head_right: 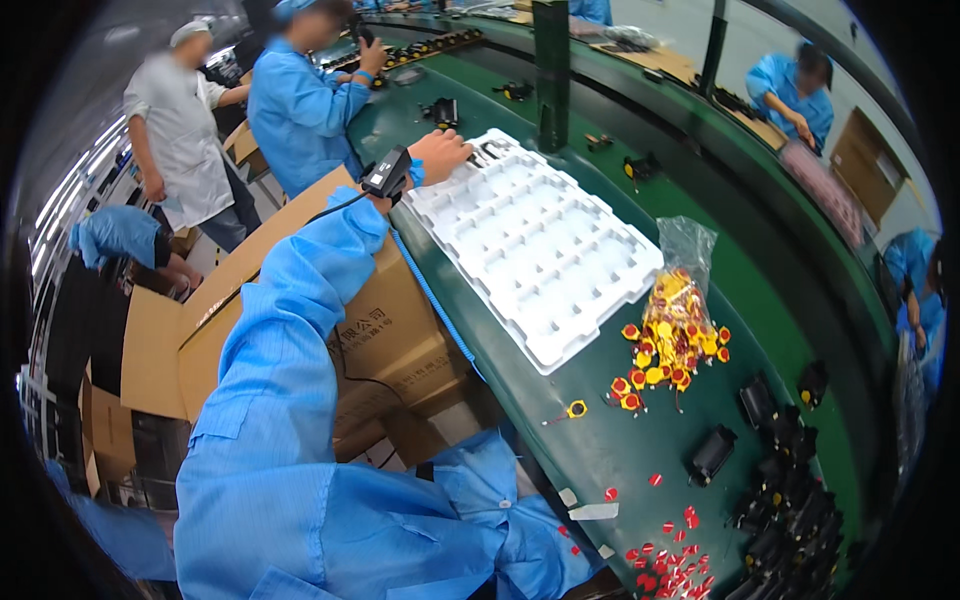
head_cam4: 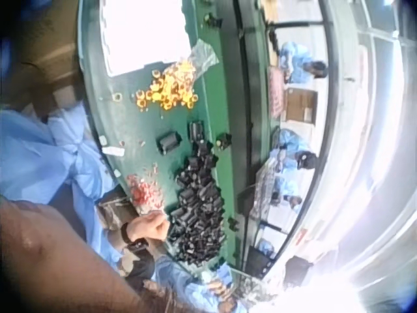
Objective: Assembling electronic parts into plastic casings on a factory assembly line.
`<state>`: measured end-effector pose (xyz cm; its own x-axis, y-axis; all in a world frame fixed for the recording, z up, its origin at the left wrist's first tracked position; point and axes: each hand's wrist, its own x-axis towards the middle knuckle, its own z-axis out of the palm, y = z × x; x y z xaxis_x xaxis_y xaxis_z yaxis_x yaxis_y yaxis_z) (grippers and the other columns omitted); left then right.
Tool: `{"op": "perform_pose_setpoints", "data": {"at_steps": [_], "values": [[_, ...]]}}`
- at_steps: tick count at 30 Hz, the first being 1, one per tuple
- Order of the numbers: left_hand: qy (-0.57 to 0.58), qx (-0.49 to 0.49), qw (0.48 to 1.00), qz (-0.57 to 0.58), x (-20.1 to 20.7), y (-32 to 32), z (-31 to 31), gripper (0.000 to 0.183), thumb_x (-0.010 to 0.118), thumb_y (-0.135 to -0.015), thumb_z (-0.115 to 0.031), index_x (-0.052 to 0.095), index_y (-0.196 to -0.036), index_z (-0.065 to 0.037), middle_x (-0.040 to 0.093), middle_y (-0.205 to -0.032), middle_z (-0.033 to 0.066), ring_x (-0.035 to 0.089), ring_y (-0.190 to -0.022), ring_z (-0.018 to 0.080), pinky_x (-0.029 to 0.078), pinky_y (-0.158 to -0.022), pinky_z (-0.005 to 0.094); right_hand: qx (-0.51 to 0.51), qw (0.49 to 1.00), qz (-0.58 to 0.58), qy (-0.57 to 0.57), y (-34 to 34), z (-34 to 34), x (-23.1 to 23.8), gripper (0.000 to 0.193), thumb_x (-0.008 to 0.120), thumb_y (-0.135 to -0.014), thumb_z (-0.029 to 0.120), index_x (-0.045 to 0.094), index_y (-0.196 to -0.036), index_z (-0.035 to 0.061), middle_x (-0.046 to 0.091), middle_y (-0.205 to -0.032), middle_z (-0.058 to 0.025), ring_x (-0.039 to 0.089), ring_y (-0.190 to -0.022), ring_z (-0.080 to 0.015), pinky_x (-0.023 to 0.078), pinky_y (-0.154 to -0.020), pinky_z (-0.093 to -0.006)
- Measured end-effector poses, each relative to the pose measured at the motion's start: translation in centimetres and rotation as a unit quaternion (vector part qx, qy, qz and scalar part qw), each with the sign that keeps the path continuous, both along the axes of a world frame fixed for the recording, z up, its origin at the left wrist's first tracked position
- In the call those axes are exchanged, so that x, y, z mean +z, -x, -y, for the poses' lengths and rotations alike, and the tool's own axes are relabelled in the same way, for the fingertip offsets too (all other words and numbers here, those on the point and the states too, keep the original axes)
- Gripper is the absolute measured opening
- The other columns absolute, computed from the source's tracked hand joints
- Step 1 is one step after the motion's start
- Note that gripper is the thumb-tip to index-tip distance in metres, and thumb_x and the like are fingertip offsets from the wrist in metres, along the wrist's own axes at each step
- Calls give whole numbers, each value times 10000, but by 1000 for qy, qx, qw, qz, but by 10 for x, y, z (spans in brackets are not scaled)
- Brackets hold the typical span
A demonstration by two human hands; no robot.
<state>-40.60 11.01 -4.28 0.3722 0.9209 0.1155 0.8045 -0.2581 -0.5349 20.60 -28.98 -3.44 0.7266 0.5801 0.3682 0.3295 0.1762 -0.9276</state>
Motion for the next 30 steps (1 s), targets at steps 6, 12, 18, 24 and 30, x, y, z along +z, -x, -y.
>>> {"op": "perform_pose_setpoints", "data": {"at_steps": [6,12,18,24,30], "values": [[-65,-159,923,343,60,-132,89,199,639,-855,-213,582,-956,-51,599,-659,171,627,-631,366,495,-563,460,26,994,95,40,14,-7,-3,290,605,-970,71,547,-704,-32,480,-577,-62,431,-520,-147,351,-493,-289],[378,-283,589,656,29,-296,241,316,686,-888,-281,502,-867,-24,511,-578,107,533,-514,248,409,-502,380,389,840,377,35,76,-57,61,544,704,-862,-7,499,-1366,-21,607,-1266,-237,619,-1134,-360,496,-953,-415],[632,-134,286,708,-10,-350,283,216,645,-946,-164,514,-973,5,577,-587,44,542,-471,84,396,-447,245,491,760,421,63,77,-52,64,717,790,-786,9,440,-1410,-35,529,-1394,-251,537,-1269,-414,457,-1041,-442],[567,-241,382,689,-25,-361,299,233,640,-963,-198,521,-1025,-7,595,-637,32,590,-584,64,441,-500,235,470,796,366,105,76,-35,58,737,810,-786,39,435,-1414,-52,544,-1391,-228,585,-1227,-371,503,-991,-408],[643,-125,244,715,-19,-349,294,232,592,-998,-166,537,-1151,-2,608,-766,26,618,-663,90,497,-583,237,488,803,328,95,71,-47,38,624,823,-750,77,508,-1258,-100,547,-1254,-334,599,-1136,-454,510,-954,-452]]}}
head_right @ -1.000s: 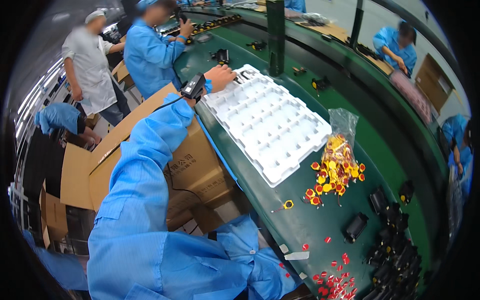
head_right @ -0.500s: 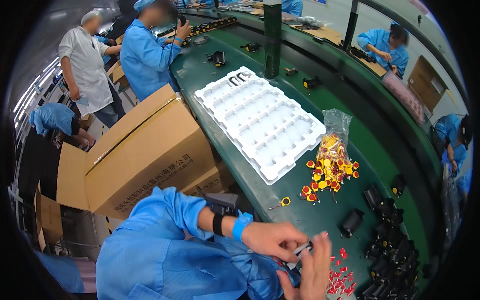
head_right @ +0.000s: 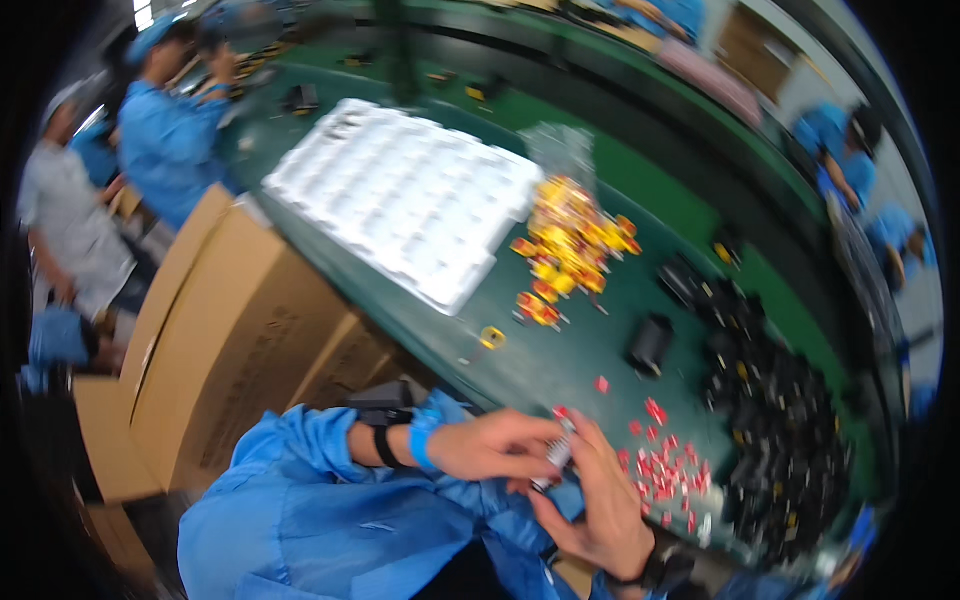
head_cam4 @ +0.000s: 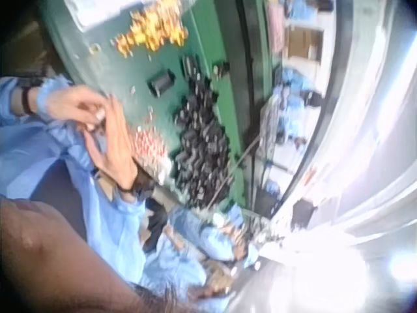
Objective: Assembling electronic parts into plastic casings on a factory assembly line.
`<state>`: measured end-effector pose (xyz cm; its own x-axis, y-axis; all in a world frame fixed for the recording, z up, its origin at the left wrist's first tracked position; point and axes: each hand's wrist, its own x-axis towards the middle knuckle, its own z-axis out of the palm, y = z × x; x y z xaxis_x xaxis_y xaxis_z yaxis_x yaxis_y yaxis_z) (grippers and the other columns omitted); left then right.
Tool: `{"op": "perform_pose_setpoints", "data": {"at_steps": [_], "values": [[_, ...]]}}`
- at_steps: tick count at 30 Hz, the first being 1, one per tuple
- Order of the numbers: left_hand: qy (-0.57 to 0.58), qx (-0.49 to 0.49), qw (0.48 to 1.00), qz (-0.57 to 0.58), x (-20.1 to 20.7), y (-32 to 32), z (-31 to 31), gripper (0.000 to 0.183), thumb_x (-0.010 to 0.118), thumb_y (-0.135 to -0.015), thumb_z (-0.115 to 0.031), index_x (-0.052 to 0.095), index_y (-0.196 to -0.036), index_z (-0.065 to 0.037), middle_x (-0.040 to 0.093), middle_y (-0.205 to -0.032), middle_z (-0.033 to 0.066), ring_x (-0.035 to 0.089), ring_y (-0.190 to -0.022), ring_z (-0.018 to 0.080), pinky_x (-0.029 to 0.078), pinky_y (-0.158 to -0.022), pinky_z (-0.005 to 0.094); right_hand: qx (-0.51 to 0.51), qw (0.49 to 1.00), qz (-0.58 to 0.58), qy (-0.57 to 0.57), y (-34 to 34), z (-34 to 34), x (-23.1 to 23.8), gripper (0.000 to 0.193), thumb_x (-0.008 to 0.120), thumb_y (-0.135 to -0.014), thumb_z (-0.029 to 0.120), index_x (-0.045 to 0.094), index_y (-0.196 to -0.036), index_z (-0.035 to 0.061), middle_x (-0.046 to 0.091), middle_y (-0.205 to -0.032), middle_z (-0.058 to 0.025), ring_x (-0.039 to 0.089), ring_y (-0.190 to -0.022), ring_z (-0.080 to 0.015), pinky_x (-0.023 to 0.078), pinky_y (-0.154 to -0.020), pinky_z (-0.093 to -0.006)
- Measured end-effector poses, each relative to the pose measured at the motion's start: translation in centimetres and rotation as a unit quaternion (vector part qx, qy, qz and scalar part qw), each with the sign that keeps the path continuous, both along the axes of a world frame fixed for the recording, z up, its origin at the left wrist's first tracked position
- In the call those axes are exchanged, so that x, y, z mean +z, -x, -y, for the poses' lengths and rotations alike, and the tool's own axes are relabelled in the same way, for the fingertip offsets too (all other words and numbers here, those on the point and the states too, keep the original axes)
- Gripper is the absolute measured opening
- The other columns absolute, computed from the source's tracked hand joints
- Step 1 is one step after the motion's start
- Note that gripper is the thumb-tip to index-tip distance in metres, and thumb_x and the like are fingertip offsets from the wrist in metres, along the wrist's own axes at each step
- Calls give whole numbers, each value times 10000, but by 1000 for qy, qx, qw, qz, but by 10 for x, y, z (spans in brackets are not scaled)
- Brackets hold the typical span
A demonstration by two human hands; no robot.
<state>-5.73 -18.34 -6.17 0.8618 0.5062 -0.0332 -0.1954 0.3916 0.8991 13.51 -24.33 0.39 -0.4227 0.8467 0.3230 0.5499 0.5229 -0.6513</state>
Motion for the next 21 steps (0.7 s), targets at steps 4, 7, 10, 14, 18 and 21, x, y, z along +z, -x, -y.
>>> {"op": "perform_pose_setpoints", "data": {"at_steps": [4,7,10,14,18,21], "values": [[-10,10,1000,17,7,1,-6,235,561,-1019,-164,534,-1182,2,630,-820,39,623,-722,98,507,-634,241,13,999,-15,27,-8,-10,0,725,826,-743,43,460,-1350,-110,491,-1355,-357,561,-1217,-475,491,-1002,-456],[31,-21,999,15,7,-4,-11,262,560,-1020,-145,524,-1220,20,638,-816,43,631,-739,99,513,-644,244,25,999,-15,19,-14,-14,3,717,832,-748,57,470,-1346,-103,506,-1350,-334,575,-1202,-459,502,-986,-443],[27,-9,1000,9,6,-10,-12,253,558,-1020,-140,523,-1193,43,640,-817,51,655,-747,101,526,-642,243,28,998,-43,29,-24,-14,-2,703,843,-748,81,492,-1333,-84,529,-1344,-302,601,-1173,-430,516,-959,-426],[36,-10,999,18,6,-14,-8,222,559,-1016,-132,537,-1155,39,638,-820,46,659,-727,105,530,-632,245,29,993,-94,58,-28,-10,-7,704,849,-744,90,501,-1341,-45,561,-1317,-268,635,-1117,-389,533,-914,-405],[1,11,1000,-2,5,-16,-7,168,589,-976,-100,567,-1077,32,644,-769,56,646,-676,105,515,-610,257,37,999,-8,30,-25,-9,1,652,790,-767,48,502,-1345,-48,564,-1267,-301,671,-995,-373,571,-782,-377],[-160,23,986,-46,10,-13,-15,160,639,-918,-75,595,-1034,27,634,-700,79,632,-625,124,494,-583,274,21,986,160,-50,-21,-4,0,566,711,-782,32,537,-1314,-52,550,-1218,-347,685,-879,-331,575,-681,-344]]}}
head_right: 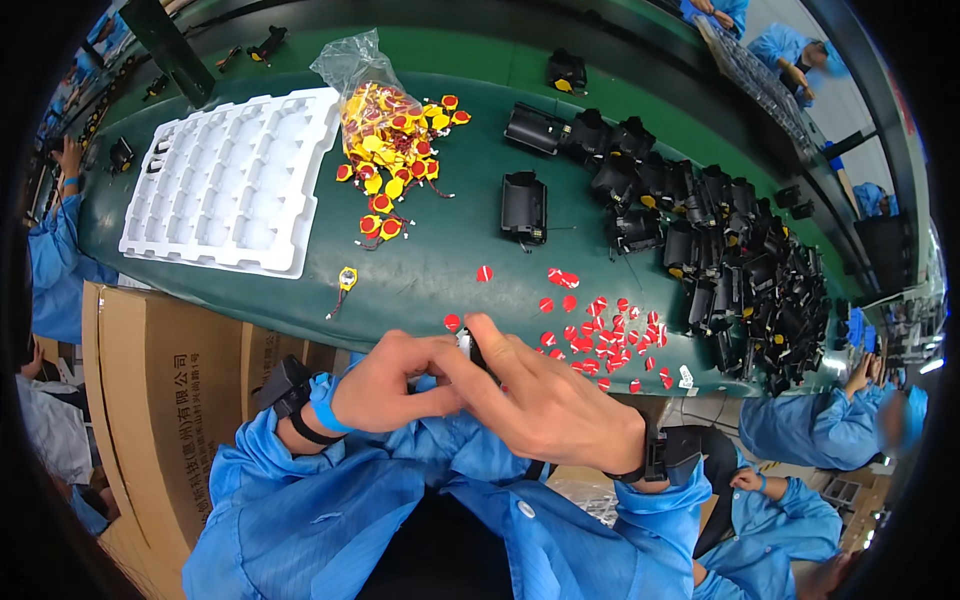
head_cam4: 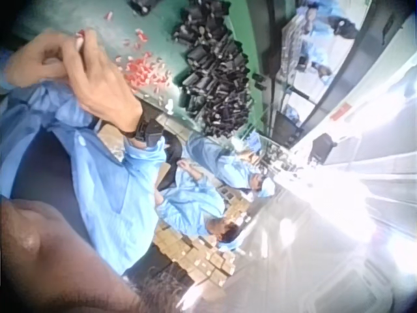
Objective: Assembling electronic parts into plastic casings on a factory assembly line.
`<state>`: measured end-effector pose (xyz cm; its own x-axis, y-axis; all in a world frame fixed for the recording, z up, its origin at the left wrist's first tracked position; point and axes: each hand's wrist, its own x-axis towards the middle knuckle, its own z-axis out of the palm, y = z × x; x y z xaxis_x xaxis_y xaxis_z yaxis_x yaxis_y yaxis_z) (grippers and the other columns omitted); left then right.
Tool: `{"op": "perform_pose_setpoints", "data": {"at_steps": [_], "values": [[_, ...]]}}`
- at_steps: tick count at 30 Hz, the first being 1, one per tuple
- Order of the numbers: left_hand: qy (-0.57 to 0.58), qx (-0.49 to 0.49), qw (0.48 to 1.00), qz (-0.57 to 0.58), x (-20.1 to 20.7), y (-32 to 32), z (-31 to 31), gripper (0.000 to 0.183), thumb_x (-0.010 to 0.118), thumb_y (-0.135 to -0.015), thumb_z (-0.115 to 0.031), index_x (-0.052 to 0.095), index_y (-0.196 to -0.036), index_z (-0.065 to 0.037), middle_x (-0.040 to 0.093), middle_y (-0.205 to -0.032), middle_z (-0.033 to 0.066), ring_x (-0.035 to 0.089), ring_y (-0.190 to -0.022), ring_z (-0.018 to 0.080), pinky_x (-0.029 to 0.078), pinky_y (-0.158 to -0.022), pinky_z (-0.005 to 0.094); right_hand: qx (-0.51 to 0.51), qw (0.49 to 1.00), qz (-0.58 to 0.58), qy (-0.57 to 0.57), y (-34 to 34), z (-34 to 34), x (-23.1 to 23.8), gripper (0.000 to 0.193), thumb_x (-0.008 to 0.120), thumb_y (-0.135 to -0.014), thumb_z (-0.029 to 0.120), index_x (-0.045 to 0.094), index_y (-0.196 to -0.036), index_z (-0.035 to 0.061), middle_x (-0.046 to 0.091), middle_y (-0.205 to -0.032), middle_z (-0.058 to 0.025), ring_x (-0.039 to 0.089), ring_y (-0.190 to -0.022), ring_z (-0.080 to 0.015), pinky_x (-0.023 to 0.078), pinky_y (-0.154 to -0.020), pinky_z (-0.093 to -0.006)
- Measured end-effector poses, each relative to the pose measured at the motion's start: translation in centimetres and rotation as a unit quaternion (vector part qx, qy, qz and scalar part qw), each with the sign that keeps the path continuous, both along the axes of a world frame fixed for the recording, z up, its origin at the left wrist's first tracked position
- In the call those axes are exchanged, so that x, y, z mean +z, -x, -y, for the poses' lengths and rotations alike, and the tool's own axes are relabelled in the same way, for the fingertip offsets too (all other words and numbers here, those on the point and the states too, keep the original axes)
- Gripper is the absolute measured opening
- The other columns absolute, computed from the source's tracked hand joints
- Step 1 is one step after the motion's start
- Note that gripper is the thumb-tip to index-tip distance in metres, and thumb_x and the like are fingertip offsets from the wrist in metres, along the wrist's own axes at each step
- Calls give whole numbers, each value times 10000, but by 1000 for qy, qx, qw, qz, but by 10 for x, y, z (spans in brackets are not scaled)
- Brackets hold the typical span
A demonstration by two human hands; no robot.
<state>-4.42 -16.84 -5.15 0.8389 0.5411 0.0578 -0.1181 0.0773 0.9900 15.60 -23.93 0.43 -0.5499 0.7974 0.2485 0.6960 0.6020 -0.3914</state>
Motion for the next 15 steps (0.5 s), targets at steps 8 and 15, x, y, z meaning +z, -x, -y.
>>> {"op": "perform_pose_setpoints", "data": {"at_steps": [8,15], "values": [[-63,99,993,-8,-14,-7,15,120,737,-822,-53,630,-823,1,579,-577,79,567,-510,151,421,-505,284,41,984,125,-116,11,-1,12,513,698,-786,56,593,-1282,-29,573,-1183,-359,685,-732,-273,562,-604,-306],[90,93,991,29,-1,38,13,185,698,-892,-63,631,-735,10,566,-542,10,528,-497,59,362,-462,235,-42,990,135,-21,-15,-30,31,695,720,-746,99,463,-1376,-41,555,-1138,-328,659,-923,-371,570,-731,-368]]}}
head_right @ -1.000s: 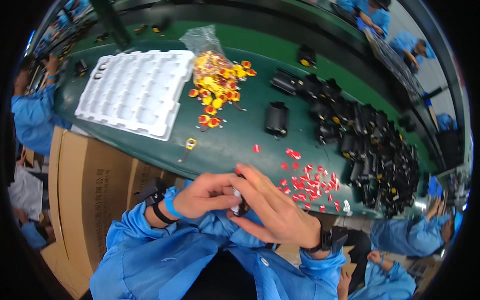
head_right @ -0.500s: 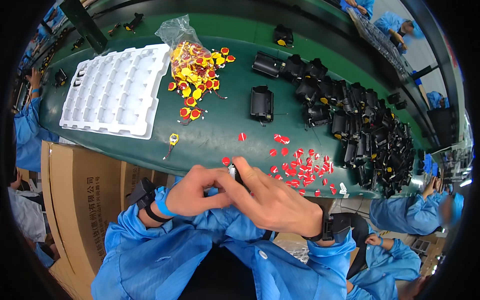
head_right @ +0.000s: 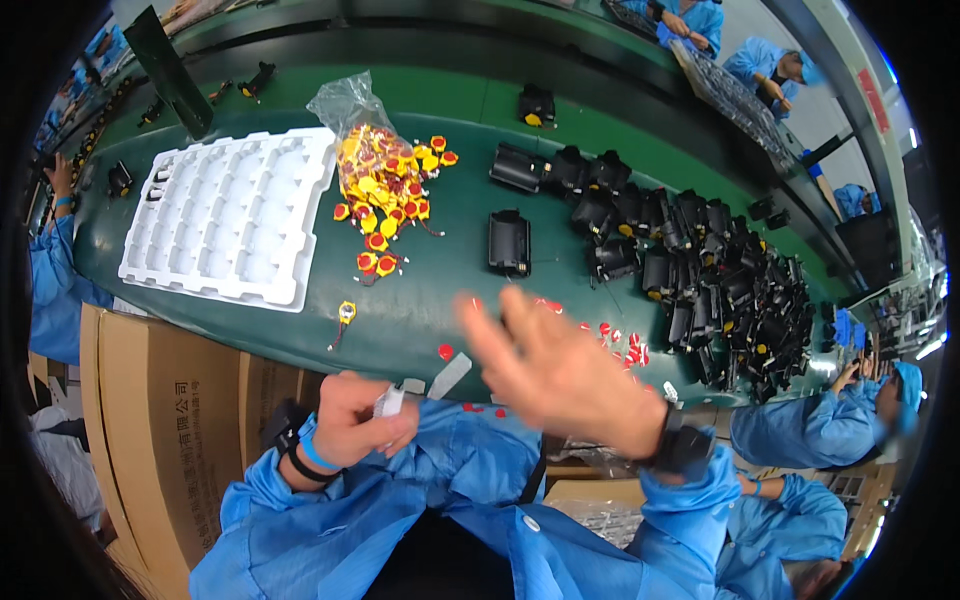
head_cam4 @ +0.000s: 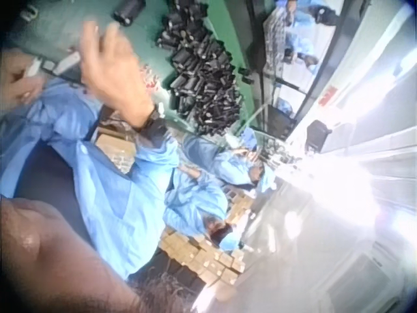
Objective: Assembling electronic parts into plastic casings on a factory assembly line.
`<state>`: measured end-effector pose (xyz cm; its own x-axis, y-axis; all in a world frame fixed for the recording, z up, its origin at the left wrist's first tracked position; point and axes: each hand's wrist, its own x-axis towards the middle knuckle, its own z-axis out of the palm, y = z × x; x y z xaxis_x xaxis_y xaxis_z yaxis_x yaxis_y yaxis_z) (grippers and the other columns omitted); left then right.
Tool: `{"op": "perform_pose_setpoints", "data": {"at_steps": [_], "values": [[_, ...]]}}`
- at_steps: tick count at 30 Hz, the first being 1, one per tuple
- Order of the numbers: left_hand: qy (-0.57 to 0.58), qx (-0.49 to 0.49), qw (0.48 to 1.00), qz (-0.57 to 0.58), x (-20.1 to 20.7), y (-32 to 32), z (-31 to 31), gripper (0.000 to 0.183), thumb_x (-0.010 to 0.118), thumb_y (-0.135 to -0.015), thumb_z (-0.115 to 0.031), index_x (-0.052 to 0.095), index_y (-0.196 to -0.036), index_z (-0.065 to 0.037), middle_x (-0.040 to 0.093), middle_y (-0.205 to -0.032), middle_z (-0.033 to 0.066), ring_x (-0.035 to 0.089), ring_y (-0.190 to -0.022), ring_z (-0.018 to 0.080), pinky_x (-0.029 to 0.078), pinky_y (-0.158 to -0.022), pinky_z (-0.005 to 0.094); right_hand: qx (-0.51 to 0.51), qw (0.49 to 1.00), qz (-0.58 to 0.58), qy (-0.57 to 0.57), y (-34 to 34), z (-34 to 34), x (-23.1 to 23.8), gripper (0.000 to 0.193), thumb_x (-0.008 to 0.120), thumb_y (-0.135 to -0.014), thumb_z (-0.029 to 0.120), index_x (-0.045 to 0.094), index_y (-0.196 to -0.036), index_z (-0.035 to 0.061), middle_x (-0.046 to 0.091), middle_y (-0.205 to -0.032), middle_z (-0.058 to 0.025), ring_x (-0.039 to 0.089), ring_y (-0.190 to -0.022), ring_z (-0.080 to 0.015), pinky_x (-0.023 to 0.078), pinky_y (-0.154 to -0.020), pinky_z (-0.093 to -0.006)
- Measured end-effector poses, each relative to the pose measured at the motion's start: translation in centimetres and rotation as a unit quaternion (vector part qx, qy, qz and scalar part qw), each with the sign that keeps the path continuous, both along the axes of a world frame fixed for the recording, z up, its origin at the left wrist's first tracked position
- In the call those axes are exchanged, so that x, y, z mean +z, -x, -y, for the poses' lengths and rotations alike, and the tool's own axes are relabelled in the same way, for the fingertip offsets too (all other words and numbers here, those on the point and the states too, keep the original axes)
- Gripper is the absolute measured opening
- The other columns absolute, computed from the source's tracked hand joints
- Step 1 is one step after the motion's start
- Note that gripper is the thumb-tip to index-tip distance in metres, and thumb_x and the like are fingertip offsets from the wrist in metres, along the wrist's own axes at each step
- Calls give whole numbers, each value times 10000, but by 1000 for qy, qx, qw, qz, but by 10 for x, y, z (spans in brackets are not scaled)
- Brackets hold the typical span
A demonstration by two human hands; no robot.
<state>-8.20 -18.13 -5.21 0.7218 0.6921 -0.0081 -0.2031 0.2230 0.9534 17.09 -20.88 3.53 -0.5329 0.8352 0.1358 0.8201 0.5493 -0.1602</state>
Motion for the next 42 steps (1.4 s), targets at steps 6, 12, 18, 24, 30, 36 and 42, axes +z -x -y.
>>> {"op": "perform_pose_setpoints", "data": {"at_steps": [6,12,18,24,30,36,42], "values": [[8,73,996,48,-18,36,19,198,666,-914,-53,632,-735,25,580,-572,24,520,-506,61,351,-463,233,-126,985,-120,3,-50,-173,21,348,700,-825,212,625,-1016,-70,622,-734,-158,623,-646,-193,503,-631,-338],[23,113,993,-11,-29,61,42,213,670,-917,-91,636,-738,19,591,-575,13,520,-512,54,365,-477,225,-240,786,-466,328,-87,-322,-30,217,466,-904,99,561,-967,-86,622,-781,-188,697,-619,-293,616,-555,-367],[74,132,987,-48,-40,79,53,212,625,-895,-39,591,-706,49,571,-589,66,546,-531,126,413,-505,262,-244,913,-195,263,-90,-370,-58,163,491,-827,2,627,-907,-39,651,-690,-155,684,-585,-241,570,-526,-348],[85,160,983,-37,-41,73,37,189,650,-925,-68,628,-751,4,578,-576,7,514,-523,61,371,-499,227,-91,989,31,-109,-40,-358,-71,253,628,-754,150,700,-950,7,684,-854,-247,667,-836,-432,550,-784,-498],[-32,125,987,-94,-28,55,18,185,678,-929,-107,636,-790,7,544,-543,-7,496,-478,45,354,-467,237,-94,994,53,-21,-62,-328,-79,308,626,-751,-3,702,-1048,20,678,-991,-230,644,-983,-410,531,-839,-476],[-19,116,984,-136,-23,32,9,163,723,-891,-106,654,-823,25,510,-558,46,489,-499,65,354,-476,260,8,964,-128,-234,-54,-287,-61,145,639,-824,30,633,-956,-28,652,-913,-184,625,-865,-387,513,-759,-442],[-238,76,948,-198,-8,8,12,155,777,-774,-67,678,-861,15,586,-686,102,565,-559,185,441,-523,307,126,961,-172,175,23,-38,-8,290,622,-944,299,538,-961,22,563,-674,-155,635,-646,-336,511,-567,-435]]}}
